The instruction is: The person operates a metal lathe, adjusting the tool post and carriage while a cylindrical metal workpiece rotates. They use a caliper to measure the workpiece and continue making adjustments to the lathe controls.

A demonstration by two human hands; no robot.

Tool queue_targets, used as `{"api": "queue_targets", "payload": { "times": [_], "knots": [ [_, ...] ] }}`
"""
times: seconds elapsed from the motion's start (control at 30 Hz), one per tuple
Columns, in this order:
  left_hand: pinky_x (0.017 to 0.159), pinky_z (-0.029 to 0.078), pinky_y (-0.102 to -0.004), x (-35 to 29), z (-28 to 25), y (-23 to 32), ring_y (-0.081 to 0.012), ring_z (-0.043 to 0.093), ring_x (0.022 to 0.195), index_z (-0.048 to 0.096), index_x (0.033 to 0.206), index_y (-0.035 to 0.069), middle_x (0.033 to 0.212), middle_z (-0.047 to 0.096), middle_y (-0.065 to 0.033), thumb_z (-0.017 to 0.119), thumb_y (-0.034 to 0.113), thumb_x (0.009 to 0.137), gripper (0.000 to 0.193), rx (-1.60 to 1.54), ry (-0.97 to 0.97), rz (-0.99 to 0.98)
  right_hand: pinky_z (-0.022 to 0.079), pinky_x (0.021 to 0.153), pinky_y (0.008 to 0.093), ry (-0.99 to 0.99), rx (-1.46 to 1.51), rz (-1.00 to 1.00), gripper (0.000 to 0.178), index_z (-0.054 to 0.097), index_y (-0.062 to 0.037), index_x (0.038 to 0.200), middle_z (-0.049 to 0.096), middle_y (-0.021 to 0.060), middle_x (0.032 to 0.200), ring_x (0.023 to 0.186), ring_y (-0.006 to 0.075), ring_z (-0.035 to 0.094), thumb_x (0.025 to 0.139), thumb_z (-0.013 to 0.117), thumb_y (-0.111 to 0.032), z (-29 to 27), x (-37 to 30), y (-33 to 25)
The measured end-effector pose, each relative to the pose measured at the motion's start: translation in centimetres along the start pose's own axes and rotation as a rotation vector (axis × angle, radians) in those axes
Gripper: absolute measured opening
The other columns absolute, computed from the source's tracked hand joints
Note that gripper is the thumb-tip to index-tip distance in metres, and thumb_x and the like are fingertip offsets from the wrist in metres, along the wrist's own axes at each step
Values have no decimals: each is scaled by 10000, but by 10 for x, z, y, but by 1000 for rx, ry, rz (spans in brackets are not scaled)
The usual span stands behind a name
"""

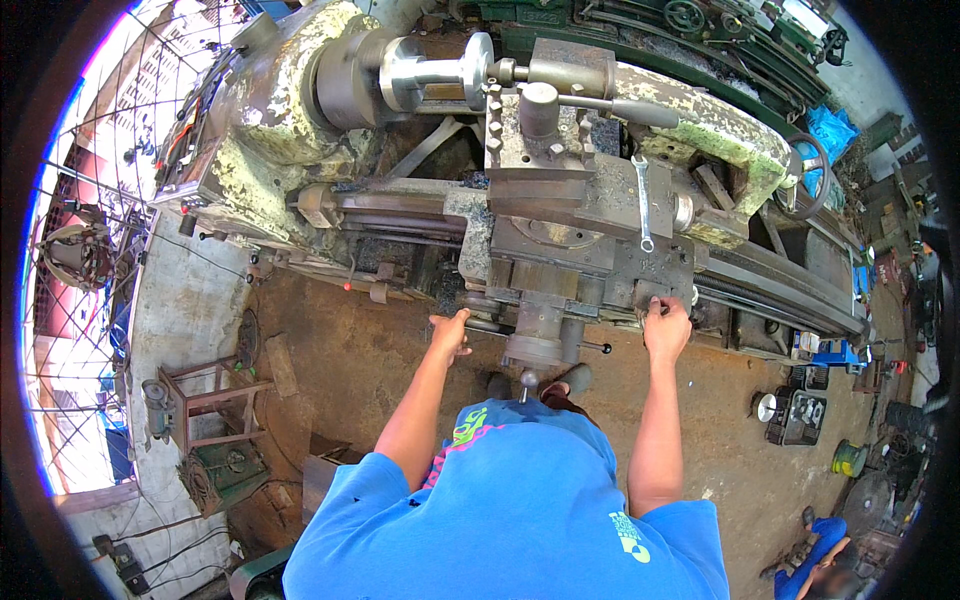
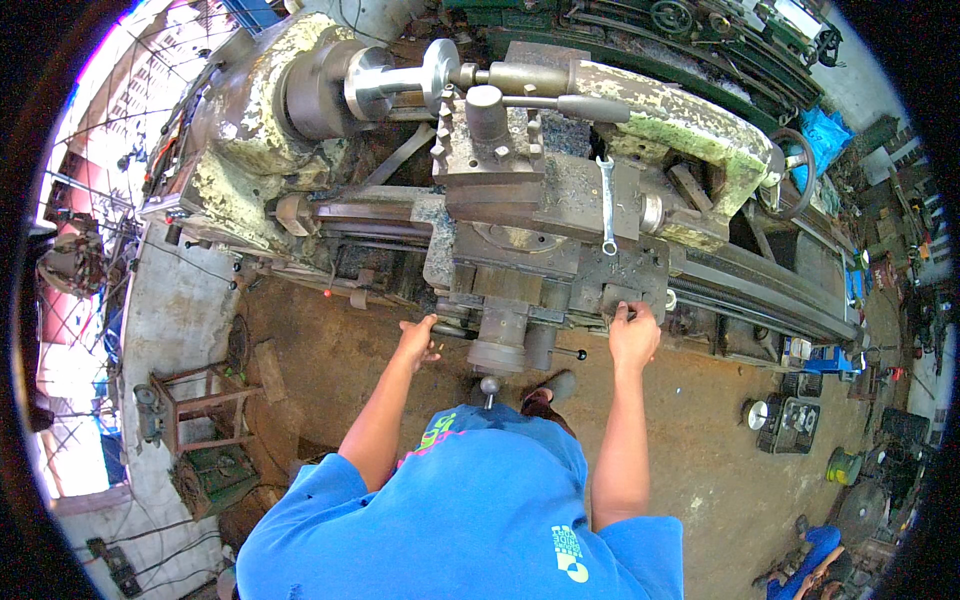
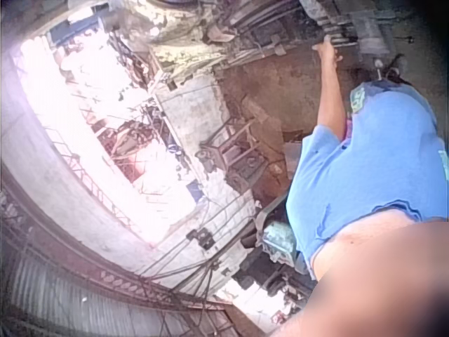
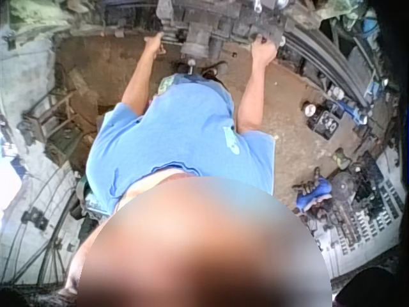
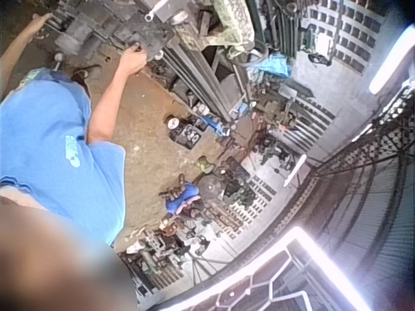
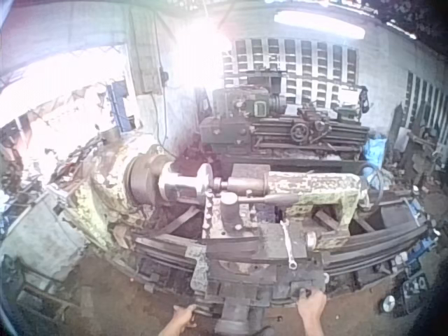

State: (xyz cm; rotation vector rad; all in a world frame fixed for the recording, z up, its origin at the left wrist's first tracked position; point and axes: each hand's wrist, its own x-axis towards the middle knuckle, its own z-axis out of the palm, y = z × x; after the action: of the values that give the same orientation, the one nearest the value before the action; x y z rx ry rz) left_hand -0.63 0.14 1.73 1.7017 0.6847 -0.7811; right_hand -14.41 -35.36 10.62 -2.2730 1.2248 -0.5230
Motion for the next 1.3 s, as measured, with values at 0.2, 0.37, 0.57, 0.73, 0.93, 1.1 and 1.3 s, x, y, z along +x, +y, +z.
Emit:
{"api": "queue_targets", "payload": {
  "times": [0.2,0.37,0.57,0.73,0.93,1.1,1.3],
  "knots": [
    [644,557,-447,5,-2,-2,-174,489,575,22,1410,10,713,459,-55,632,384,870,896,-5,-15,-7,515,704,463,-1,9,-3,229,710,-54,912,684,231,813,778,418,673,837,668,-266,0,0,1],
    [628,554,-433,11,-4,-5,-166,464,531,-85,1450,12,687,455,-47,623,392,874,989,-10,-32,-12,515,704,462,4,7,-4,232,708,-48,913,684,232,815,775,415,674,836,670,-264,0,0,0],
    [620,547,-428,10,-5,-4,-155,448,515,26,1408,-2,662,443,-35,616,397,880,886,-18,-45,-8,511,697,464,5,14,13,222,712,-62,912,681,229,796,763,412,672,837,670,-267,0,-1,0],
    [621,547,-428,9,-6,-2,-152,438,501,81,1372,-4,661,442,-33,614,400,883,828,-11,-38,-12,509,697,466,26,13,-2,220,713,-65,911,679,227,782,758,409,672,837,670,-268,0,-1,0],
    [619,552,-431,14,-6,-5,-151,433,489,59,1390,-4,661,445,-35,609,402,885,850,-16,-36,-17,511,695,464,30,5,3,222,712,-64,917,676,226,766,749,406,672,833,674,-267,1,-1,1],
    [601,554,-424,18,-8,-7,-148,432,487,157,1325,9,654,441,-35,605,405,883,743,-18,-9,-9,509,679,460,31,26,-3,221,709,-57,916,670,228,748,731,404,672,831,679,-259,2,-1,3],
    [588,554,-414,19,-12,-4,-142,436,512,267,1239,33,678,433,-33,593,396,886,602,-4,-9,-25,506,668,457,45,36,-3,227,703,-50,910,668,230,740,724,403,672,832,679,-261,4,0,5]
  ]
}}
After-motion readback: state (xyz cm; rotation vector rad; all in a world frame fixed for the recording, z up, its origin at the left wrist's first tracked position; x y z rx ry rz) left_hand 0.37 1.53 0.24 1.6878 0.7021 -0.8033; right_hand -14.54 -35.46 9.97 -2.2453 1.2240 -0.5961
